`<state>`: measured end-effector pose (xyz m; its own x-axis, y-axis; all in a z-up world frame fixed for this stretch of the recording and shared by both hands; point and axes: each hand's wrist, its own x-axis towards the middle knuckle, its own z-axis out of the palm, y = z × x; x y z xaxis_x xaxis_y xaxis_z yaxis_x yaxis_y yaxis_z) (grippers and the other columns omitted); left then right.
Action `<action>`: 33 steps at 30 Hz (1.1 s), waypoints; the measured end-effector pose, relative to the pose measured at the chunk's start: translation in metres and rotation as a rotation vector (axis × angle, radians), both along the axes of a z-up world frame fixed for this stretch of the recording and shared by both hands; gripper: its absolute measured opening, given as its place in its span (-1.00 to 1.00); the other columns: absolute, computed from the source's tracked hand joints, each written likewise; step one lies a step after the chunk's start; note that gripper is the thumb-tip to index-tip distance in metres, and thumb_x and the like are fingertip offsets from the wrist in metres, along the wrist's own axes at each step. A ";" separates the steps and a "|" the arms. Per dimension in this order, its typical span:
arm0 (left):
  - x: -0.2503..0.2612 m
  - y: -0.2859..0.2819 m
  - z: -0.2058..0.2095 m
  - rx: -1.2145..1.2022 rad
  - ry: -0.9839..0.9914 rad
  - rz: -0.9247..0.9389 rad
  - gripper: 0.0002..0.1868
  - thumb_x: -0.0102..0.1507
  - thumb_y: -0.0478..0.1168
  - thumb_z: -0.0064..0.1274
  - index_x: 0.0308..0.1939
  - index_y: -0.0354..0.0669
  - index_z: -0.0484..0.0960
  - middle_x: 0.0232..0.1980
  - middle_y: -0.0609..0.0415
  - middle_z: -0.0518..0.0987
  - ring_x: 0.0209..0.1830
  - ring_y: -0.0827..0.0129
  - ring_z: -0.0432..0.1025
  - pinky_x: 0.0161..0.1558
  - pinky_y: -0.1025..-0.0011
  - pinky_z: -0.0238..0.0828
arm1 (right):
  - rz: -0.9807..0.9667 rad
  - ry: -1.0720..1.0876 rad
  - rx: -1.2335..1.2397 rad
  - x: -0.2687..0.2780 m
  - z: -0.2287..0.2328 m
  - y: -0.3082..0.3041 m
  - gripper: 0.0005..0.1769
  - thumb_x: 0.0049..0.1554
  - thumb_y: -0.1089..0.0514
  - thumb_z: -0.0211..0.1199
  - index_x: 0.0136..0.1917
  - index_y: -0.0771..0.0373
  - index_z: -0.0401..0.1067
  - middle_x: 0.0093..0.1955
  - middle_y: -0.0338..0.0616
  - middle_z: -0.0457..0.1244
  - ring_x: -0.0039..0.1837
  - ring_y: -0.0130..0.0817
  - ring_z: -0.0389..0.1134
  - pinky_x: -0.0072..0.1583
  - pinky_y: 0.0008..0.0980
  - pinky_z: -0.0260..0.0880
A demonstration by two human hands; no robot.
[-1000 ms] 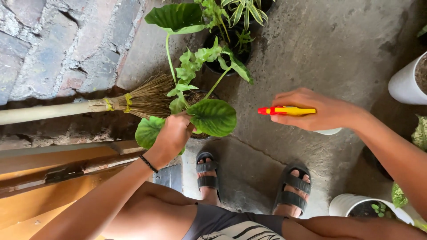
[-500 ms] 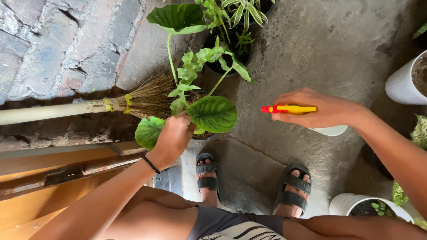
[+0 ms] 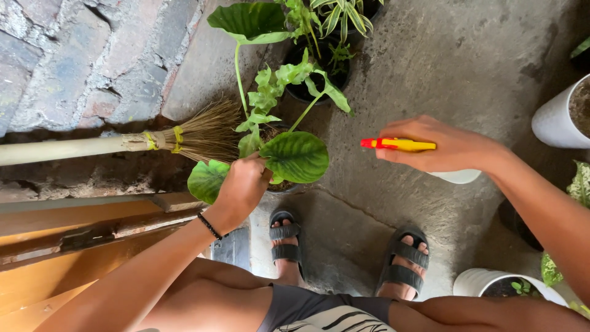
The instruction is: Misting various potted plants using a spray bottle in an outdoor garden area.
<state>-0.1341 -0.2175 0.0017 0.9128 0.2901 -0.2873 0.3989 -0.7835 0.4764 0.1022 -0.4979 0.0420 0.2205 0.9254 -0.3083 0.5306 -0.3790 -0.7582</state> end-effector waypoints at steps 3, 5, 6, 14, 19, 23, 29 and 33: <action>0.001 0.000 -0.001 0.007 -0.007 -0.007 -0.69 0.33 -0.43 -0.03 -0.53 -0.35 0.59 -0.31 -0.10 0.58 -0.21 0.05 0.58 -0.25 0.15 0.62 | 0.041 -0.008 0.029 -0.005 0.011 0.003 -0.53 0.25 -0.25 0.04 -0.23 0.08 0.50 -0.37 -0.38 0.23 -0.39 -0.51 0.22 -0.24 -0.46 0.19; 0.003 -0.002 0.001 0.015 -0.003 -0.007 -0.71 0.33 -0.43 -0.01 -0.51 -0.34 0.60 -0.30 -0.06 0.56 -0.39 0.08 0.54 -0.32 0.16 0.59 | 0.061 -0.005 0.058 -0.010 0.014 0.005 -0.51 0.23 -0.28 0.01 -0.22 0.07 0.52 -0.36 -0.40 0.25 -0.43 -0.53 0.23 -0.29 -0.50 0.19; 0.003 -0.003 0.003 0.000 0.002 0.001 -0.70 0.33 -0.44 -0.04 -0.53 -0.36 0.59 -0.29 -0.09 0.57 -0.30 0.06 0.57 -0.32 0.17 0.61 | 0.075 0.013 0.077 -0.013 0.014 0.006 -0.54 0.23 -0.27 0.03 -0.19 0.06 0.53 -0.34 -0.41 0.26 -0.44 -0.52 0.22 -0.28 -0.50 0.19; -0.003 0.009 -0.026 0.042 -0.045 0.002 -0.75 0.30 -0.40 0.04 -0.48 -0.31 0.68 -0.31 -0.09 0.67 -0.42 -0.01 0.59 -0.38 0.25 0.58 | 0.073 0.200 0.148 -0.026 0.024 0.016 -0.64 0.24 -0.04 0.13 -0.25 0.20 0.55 -0.33 -0.18 0.27 -0.32 -0.32 0.26 -0.13 -0.28 0.34; -0.006 0.008 -0.020 -0.002 -0.092 0.010 -0.72 0.31 -0.42 0.01 -0.49 -0.27 0.69 -0.32 -0.08 0.68 -0.39 -0.02 0.60 -0.32 0.24 0.59 | 0.063 0.169 0.074 -0.017 0.016 0.014 -0.58 0.25 -0.09 0.10 -0.24 0.20 0.55 -0.34 -0.18 0.25 -0.32 -0.32 0.30 -0.15 -0.27 0.35; -0.006 0.009 -0.024 0.014 -0.099 0.003 -0.75 0.27 -0.45 0.04 -0.51 -0.32 0.71 -0.30 -0.14 0.70 -0.45 -0.07 0.58 -0.31 0.19 0.59 | 0.046 0.126 0.028 -0.004 -0.011 0.005 -0.57 0.26 -0.08 0.08 -0.21 0.26 0.53 -0.33 -0.12 0.28 -0.31 -0.28 0.34 -0.12 -0.24 0.37; -0.006 0.005 -0.017 0.004 -0.118 0.015 -0.79 0.23 -0.44 0.06 -0.51 -0.33 0.69 -0.31 -0.22 0.68 -0.39 -0.18 0.57 -0.34 0.11 0.57 | -0.053 0.105 -0.004 0.010 -0.028 -0.001 -0.65 0.22 -0.03 0.16 -0.22 0.25 0.53 -0.39 -0.11 0.22 -0.37 -0.33 0.32 -0.15 -0.34 0.37; -0.007 0.011 -0.026 0.000 -0.121 0.021 -0.75 0.25 -0.43 0.03 -0.53 -0.29 0.68 -0.34 -0.19 0.67 -0.43 -0.14 0.56 -0.36 0.11 0.55 | -0.014 0.087 -0.017 0.011 -0.026 0.000 -0.58 0.23 -0.09 0.15 -0.22 0.27 0.55 -0.36 -0.07 0.28 -0.33 -0.26 0.35 -0.17 -0.26 0.35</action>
<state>-0.1408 -0.2068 -0.0248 0.9344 0.3100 -0.1753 0.3552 -0.7757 0.5217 0.1130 -0.4976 0.0160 0.2050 0.9170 -0.3422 0.4575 -0.3988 -0.7948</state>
